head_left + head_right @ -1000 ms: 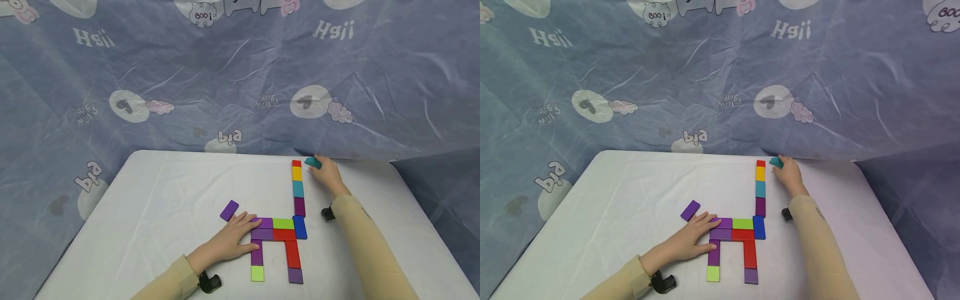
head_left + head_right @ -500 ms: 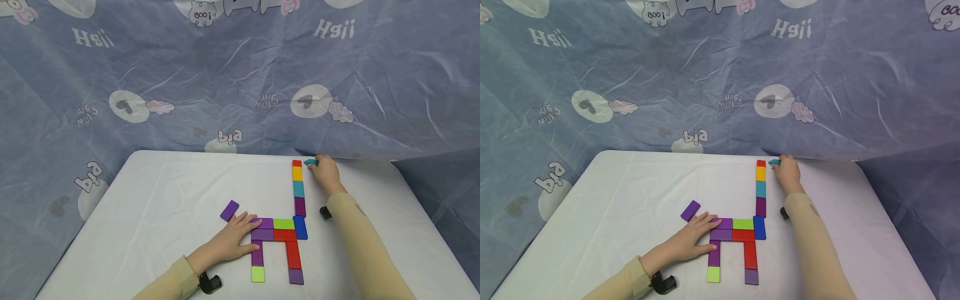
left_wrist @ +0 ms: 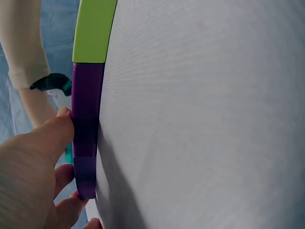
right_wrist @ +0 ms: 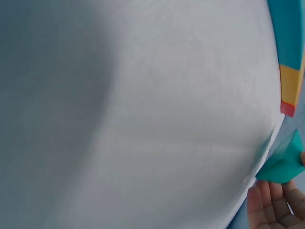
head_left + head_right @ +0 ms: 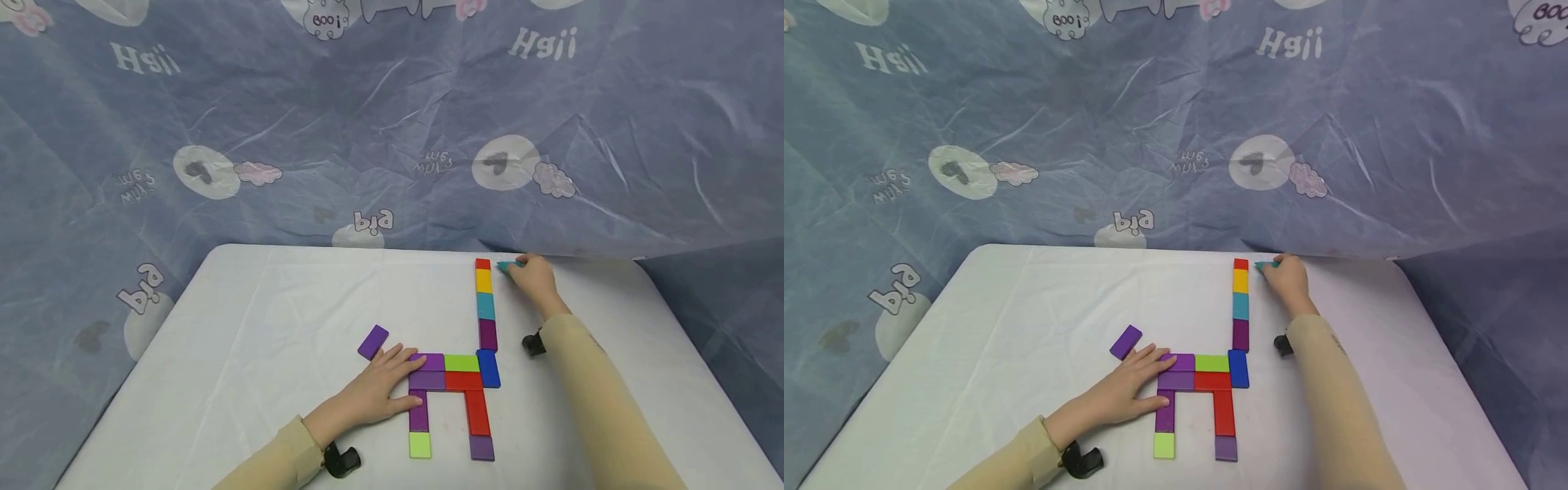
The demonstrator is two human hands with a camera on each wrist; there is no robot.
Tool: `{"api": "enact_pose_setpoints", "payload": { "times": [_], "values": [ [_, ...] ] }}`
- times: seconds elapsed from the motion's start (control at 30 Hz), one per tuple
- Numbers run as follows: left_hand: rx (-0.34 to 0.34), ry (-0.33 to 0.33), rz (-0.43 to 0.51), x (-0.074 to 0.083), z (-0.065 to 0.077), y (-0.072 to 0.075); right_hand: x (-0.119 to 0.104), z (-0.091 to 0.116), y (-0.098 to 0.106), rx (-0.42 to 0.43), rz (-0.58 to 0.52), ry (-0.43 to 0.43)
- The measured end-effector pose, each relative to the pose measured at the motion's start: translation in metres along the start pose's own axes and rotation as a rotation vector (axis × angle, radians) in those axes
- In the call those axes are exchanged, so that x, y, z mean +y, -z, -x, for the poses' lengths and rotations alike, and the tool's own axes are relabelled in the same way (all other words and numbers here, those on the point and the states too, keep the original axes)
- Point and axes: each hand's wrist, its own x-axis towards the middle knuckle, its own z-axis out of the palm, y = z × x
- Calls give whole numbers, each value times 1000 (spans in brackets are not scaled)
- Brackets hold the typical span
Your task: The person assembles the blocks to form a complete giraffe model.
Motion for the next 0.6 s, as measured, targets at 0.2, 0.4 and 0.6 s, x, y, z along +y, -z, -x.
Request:
{"api": "enact_pose_setpoints", "payload": {
  "times": [0.2,0.4,0.6],
  "values": [
    [5,-2,6,0,0,0,5,-1,9,-121,-94,-137],
    [1,2,15,0,0,-1,13,-5,7,-229,-82,-208],
    [3,-1,13,0,-1,-1,13,-1,2,-154,-33,-101]
  ]
}}
